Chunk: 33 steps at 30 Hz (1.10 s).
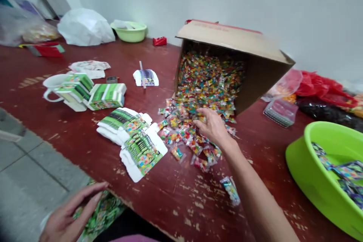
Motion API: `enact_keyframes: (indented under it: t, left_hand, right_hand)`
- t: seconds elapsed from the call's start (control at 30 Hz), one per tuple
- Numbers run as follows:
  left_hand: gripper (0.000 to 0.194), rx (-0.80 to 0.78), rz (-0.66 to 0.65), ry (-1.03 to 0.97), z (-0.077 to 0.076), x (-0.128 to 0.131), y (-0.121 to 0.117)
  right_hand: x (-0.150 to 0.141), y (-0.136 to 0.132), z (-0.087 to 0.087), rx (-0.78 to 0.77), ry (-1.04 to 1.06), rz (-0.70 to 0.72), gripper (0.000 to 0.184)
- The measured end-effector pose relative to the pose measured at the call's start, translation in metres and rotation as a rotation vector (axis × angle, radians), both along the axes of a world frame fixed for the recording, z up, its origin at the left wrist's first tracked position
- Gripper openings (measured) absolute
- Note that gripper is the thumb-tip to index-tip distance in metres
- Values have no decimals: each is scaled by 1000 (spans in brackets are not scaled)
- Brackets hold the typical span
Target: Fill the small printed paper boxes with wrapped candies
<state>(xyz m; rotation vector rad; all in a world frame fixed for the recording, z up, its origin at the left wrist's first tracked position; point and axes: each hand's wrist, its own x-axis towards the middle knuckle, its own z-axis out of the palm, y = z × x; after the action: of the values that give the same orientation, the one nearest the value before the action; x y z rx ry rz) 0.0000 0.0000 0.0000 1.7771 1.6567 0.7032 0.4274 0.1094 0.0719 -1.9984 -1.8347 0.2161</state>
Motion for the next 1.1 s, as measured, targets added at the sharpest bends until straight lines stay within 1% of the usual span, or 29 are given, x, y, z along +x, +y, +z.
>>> enact_keyframes:
  t: [0.07, 0.1, 0.13, 0.2, 0.27, 0.33, 0.4, 0.47, 0.6, 0.67, 0.7, 0.77, 0.83, 0.87, 0.97, 1.0, 1.03, 1.1]
  left_hand:
    - [23, 292, -94, 79, 12, 19, 14]
    - [25, 373, -169, 129, 18, 31, 22]
    - [29, 433, -214, 192, 23, 44, 30]
    - [40, 508, -214, 396, 27, 68, 41]
    - [54, 532, -209, 550, 24, 86, 46]
    - [53, 543, -220, 632, 18, 96, 45]
    - [46, 546, -227, 664, 12, 101, 42]
    - [42, 530, -225, 667, 11, 103, 40]
    - [43, 466, -222, 613, 19, 107, 44]
    - [38, 442, -190, 554, 24, 108, 46]
    - [31, 428, -172, 513, 26, 107, 46]
    - [17, 373, -147, 393, 28, 105, 42]
    - [14, 242, -151, 213, 29, 99, 35]
    - [17, 144, -158, 105, 29, 95, 31]
    - [25, -169, -151, -229, 31, 81, 19]
    - [27, -265, -163, -326, 33, 76, 16]
    - [27, -368, -195, -411, 35, 72, 12]
    - [29, -610, -342, -555, 41, 66, 7]
  right_hand:
    - [-9, -31, -9, 70, 86, 20, 32]
    - [-16, -47, -16, 101, 120, 25, 30]
    - [-24, -63, -23, 133, 133, 29, 28]
    - [-45, -94, -38, 202, 147, 40, 27]
    - [-68, -120, -52, 264, 166, 20, 26]
    - [-89, -139, -62, 294, 212, 21, 26]
    - [-106, -149, -67, 302, 264, 51, 27]
    - [-117, -150, -68, 302, 310, 66, 28]
    - [-128, -139, -68, 315, 406, 47, 26]
    - [-134, -133, -69, 289, 490, 26, 29]
    - [-138, -130, -69, 260, 546, 5, 34]
    - [-146, -126, -71, 187, 666, -55, 47]
    - [-155, -125, -70, 139, 778, -108, 55]
    - [-159, -125, -69, 124, 837, -113, 53]
    - [-167, -130, -58, 69, 1030, -61, 27]
    - [-168, -133, -53, 48, 1076, -25, 21]
    - [-169, -136, -48, 28, 1098, 24, 19]
    - [-169, -143, -36, -8, 1072, 142, 16]
